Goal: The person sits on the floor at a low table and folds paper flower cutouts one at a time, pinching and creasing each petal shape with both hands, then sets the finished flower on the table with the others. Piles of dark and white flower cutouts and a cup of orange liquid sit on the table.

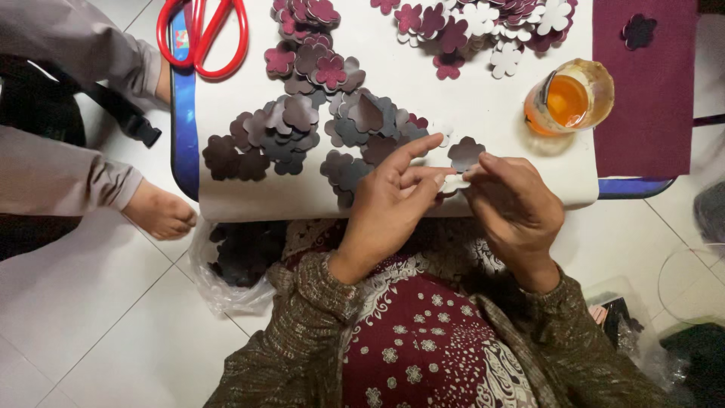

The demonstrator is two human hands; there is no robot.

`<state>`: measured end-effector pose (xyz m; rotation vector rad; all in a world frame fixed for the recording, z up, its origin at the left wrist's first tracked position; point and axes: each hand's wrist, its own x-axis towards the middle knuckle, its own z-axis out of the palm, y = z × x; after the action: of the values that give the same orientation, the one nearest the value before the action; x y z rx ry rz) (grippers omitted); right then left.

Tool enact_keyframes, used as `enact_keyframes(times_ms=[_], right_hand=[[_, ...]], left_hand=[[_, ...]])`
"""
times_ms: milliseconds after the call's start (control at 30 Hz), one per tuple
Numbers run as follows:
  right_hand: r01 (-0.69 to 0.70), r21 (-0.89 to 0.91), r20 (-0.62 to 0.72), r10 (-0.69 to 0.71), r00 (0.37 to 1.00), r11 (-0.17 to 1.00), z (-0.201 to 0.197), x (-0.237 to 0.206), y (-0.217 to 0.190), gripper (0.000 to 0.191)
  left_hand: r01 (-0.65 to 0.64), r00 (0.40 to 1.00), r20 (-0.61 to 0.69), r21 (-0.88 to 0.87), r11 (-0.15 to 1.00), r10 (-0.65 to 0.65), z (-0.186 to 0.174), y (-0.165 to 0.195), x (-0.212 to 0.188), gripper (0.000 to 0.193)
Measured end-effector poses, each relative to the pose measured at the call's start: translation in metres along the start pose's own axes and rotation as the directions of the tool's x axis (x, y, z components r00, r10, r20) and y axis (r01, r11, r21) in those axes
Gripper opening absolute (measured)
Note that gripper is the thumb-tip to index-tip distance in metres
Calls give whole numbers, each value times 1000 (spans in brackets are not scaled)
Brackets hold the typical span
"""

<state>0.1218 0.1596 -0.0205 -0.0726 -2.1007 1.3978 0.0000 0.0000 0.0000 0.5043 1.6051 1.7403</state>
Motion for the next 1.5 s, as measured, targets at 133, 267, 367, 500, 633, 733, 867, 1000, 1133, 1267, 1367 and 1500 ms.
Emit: enact_keyframes(times_ms=[133, 267, 367, 500, 633, 733, 867, 1000, 1133, 1267, 1367, 1500], right_hand=[[-91, 11, -94, 92, 991, 996, 2, -1, 4, 50], [-147, -20, -118, 144, 983, 989, -4, 0, 4, 49], [-151, -30, -99, 147, 984, 988, 0, -1, 4, 49], [-187, -113, -82, 178, 981, 976, 4, -1, -2, 48], [-205, -73, -66, 200, 978, 976, 5, 3, -3, 48], [-191, -136, -64, 183, 981, 972, 6, 1, -4, 49], [-167, -137, -62, 160, 985, 976, 3, 6, 0, 49], [-147, -121, -36, 144, 989, 982, 4, 8, 0, 47], [-135, -170, -44, 130, 991, 976, 7, 7, -4, 48], [-142, -181, -54, 134, 990, 973, 7, 8, -7, 49], [-167, -189, -60, 158, 986, 968, 7, 6, -7, 49], [-203, -172, -67, 194, 979, 964, 8, 5, -5, 50]], left_hand=[[-110, 963, -190, 371, 922, 192, -11, 15, 4, 24], [-160, 860, -335, 541, 826, 386, -34, 32, -10, 18], [-216, 876, -361, 302, 929, 321, -47, 32, -15, 22], [-270, 927, -299, -108, 957, 228, -52, 24, -2, 27], [-288, 926, -299, -166, 943, 230, -51, 24, -7, 24], [-222, 859, -340, 427, 877, 383, -55, 36, -25, 20], [-121, 808, -304, 753, 647, 505, -72, 58, -42, 20], [55, 858, -251, 912, 406, 448, -75, 63, -55, 41], [20, 882, -210, 911, 411, 422, -68, 54, -53, 50], [-7, 887, -205, 890, 456, 415, -63, 50, -46, 43], [-13, 896, -208, 870, 493, 391, -60, 52, -43, 32], [-105, 870, -152, 871, 479, 468, -56, 57, -39, 29]])
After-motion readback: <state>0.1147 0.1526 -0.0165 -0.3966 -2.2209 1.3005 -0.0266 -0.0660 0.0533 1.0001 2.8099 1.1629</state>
